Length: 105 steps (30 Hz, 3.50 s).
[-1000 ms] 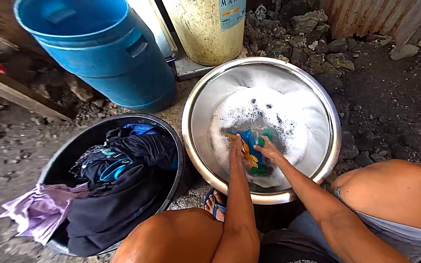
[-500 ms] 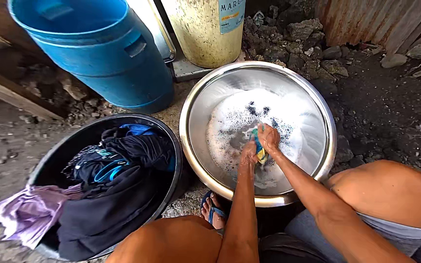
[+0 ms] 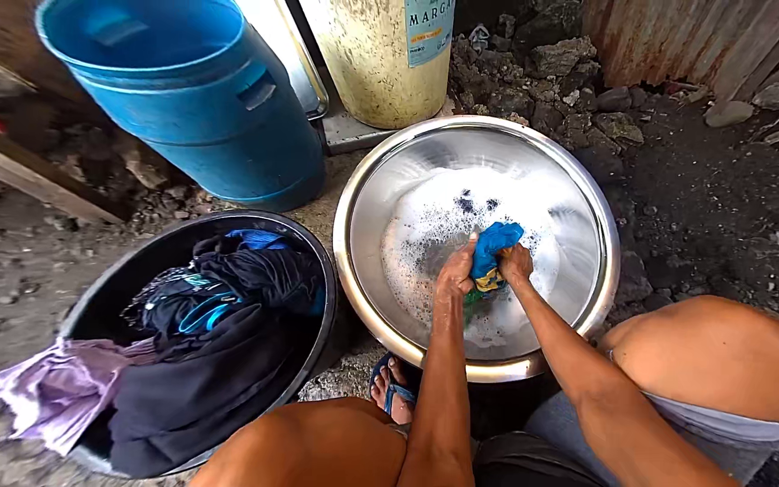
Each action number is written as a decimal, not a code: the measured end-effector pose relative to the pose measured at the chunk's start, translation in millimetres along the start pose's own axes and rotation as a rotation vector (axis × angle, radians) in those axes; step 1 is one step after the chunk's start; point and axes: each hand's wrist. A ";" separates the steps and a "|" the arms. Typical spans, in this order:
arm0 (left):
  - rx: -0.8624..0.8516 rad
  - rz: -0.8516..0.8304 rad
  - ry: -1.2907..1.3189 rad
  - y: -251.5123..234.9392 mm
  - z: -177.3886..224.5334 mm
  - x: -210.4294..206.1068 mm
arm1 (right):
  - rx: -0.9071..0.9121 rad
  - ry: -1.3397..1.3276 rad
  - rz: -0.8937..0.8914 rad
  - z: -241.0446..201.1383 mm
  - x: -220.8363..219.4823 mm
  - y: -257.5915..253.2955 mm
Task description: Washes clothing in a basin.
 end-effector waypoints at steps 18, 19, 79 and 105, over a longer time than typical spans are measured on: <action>-0.415 0.545 0.224 23.3 61.0 66.3 | 0.184 -0.725 0.727 -30.7 114.5 9.0; -0.442 0.511 0.188 34.3 67.8 65.0 | 0.263 -0.761 0.698 -37.9 124.8 18.7; 0.090 0.243 0.270 -54.8 -29.2 30.5 | 0.224 -0.125 -0.192 -9.7 -38.8 14.5; -0.739 0.154 -0.693 15.5 112.7 -12.0 | 1.013 -0.227 -0.085 -123.0 208.0 51.8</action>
Point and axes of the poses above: each hand's wrist, its own y-axis away from the middle knuckle, its own x-axis out of the back of the hand, z = x × y, and after that the axes turned 13 degrees about x, right-handed
